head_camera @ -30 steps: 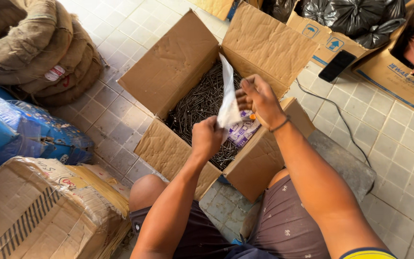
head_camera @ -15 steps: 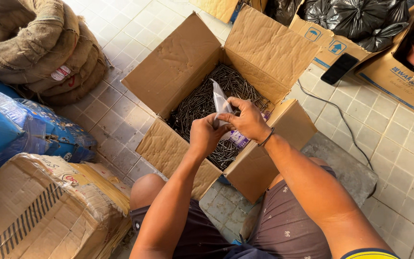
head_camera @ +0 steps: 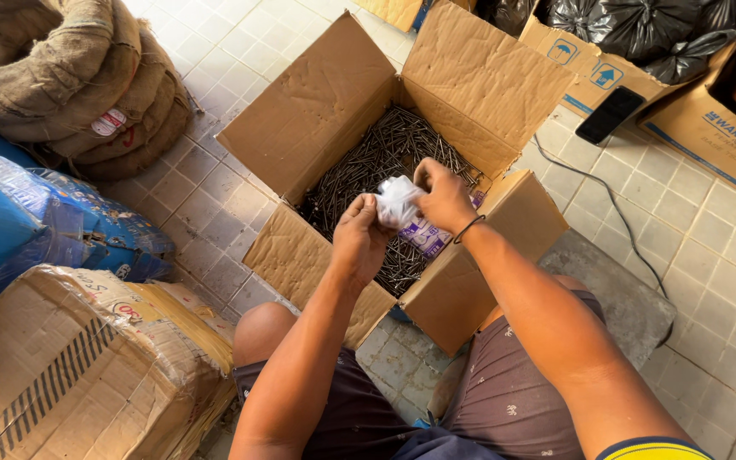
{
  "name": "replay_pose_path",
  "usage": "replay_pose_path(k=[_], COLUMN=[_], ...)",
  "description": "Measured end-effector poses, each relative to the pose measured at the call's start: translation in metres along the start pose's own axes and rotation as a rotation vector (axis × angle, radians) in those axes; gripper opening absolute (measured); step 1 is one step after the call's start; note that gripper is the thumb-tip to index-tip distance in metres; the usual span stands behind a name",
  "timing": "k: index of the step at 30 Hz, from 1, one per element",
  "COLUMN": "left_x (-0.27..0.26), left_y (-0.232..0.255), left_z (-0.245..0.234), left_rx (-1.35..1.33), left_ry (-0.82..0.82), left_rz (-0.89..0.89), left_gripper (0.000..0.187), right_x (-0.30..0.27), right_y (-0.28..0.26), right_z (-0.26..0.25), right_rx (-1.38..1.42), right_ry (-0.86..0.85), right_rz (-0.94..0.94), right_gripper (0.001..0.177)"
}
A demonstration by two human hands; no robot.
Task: The person puts nails from a cardboard box into plastic bags by hand and weighs them on a digital scale.
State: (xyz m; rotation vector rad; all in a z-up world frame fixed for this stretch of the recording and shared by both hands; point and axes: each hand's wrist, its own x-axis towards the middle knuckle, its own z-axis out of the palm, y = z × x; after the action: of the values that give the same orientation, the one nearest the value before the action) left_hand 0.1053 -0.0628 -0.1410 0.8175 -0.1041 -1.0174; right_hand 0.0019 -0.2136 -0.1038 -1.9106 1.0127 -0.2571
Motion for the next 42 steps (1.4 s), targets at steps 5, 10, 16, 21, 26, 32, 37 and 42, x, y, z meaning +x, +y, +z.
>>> replay_pose_path(k=[5,10,16,21,26,32,37,42], left_x=[-0.009,0.006,0.022,0.031,0.019,0.015,0.022,-0.002], left_y=[0.006,0.019,0.043,0.034,0.009,0.005,0.016,0.011], left_z=[0.001,0.004,-0.012,-0.031,-0.02,-0.025,-0.024,0.027], left_rx=[0.796,1.047,0.054,1.333,1.542,1.533,1.602,0.634], left_ry=[-0.156,-0.076,0.21,0.04,-0.226,-0.172,0.088,-0.058], left_rz=[0.157,0.422,0.074,0.573,0.594,0.45,0.485,0.155], left_gripper=[0.029,0.009,0.009,0.026,0.037,0.021,0.022,0.029], right_x=[0.005,0.006,-0.003,-0.034,-0.025,-0.029,-0.007,-0.005], right_y=[0.001,0.017,0.024,-0.017,0.008,0.003,0.01,0.015], right_z=[-0.01,-0.013,-0.031,-0.021,0.01,0.016,0.0,0.006], right_rx=[0.725,0.704,0.082,0.034,-0.498,-0.649,-0.521,-0.522], right_ry=[-0.004,-0.262,-0.182,0.01,0.141,0.127,0.122,0.062], right_rz=[0.04,-0.11,-0.275,-0.621,-0.603,-0.53,-0.478,-0.405], right_gripper=[0.019,0.043,0.052,0.081,0.041,0.015,0.012,0.01])
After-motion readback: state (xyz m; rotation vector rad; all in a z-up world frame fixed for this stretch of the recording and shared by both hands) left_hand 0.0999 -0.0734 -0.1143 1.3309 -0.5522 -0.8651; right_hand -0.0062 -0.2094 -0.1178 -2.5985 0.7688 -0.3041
